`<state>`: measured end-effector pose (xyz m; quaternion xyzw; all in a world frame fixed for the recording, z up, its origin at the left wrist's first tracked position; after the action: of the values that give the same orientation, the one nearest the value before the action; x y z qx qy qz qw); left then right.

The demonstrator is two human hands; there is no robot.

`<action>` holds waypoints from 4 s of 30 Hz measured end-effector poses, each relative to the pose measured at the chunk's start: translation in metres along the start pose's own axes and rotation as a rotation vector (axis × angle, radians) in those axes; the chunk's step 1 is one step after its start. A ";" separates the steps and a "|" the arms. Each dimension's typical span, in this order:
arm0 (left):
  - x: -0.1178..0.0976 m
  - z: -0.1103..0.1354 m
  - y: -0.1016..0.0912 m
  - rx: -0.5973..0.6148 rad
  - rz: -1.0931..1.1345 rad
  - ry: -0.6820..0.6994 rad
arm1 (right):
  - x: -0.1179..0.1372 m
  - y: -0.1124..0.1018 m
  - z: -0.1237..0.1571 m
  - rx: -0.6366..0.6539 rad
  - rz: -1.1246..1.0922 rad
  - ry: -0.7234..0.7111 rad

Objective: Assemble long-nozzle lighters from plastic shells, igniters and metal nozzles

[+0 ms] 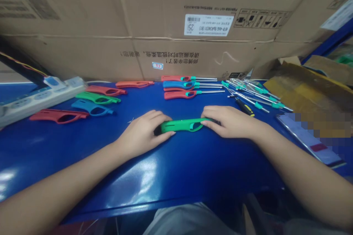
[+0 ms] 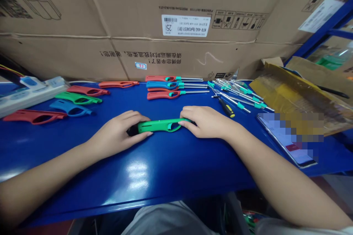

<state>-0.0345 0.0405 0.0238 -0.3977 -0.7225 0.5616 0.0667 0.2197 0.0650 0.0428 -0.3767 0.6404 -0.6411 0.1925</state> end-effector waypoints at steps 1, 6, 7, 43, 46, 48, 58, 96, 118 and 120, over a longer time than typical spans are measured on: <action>0.001 0.000 0.000 0.002 -0.001 0.000 | -0.001 0.001 0.000 -0.001 -0.010 0.002; -0.002 0.001 0.001 0.022 -0.029 0.009 | -0.012 -0.008 0.001 -0.113 0.090 0.063; -0.002 0.001 0.001 0.025 -0.033 0.011 | -0.018 -0.013 0.002 -0.154 0.156 0.120; -0.013 0.002 -0.006 0.130 -0.141 0.081 | -0.119 -0.081 0.051 -0.974 -0.030 0.867; -0.017 0.003 -0.003 0.127 -0.112 0.097 | -0.099 -0.079 0.042 -1.099 -0.148 0.704; -0.020 0.004 -0.001 0.126 -0.087 0.110 | -0.080 -0.076 0.035 -1.150 -0.223 0.606; -0.033 0.009 0.009 0.106 -0.096 0.129 | 0.027 -0.053 -0.043 -0.884 -0.774 0.290; -0.035 0.013 0.006 0.094 -0.094 0.226 | 0.087 -0.011 -0.101 -0.706 -1.223 0.016; -0.044 0.020 0.006 0.138 -0.206 0.013 | 0.062 -0.019 -0.080 -0.833 -1.233 0.117; -0.047 0.023 0.007 0.124 -0.225 -0.029 | 0.053 -0.019 -0.067 -0.875 -1.223 0.161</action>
<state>-0.0120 -0.0070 0.0255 -0.3013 -0.7272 0.6000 0.1432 0.1412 0.0742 0.0805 -0.6588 0.5255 -0.3465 -0.4121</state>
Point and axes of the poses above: each hand's wrist, its own z-axis away from the middle knuckle, its own y-axis out of the palm, x = y × z, the point moved 4 cm from there along -z, towards the middle knuckle, and after that the axes turned 6 degrees about -x, right-handed, at the moved point
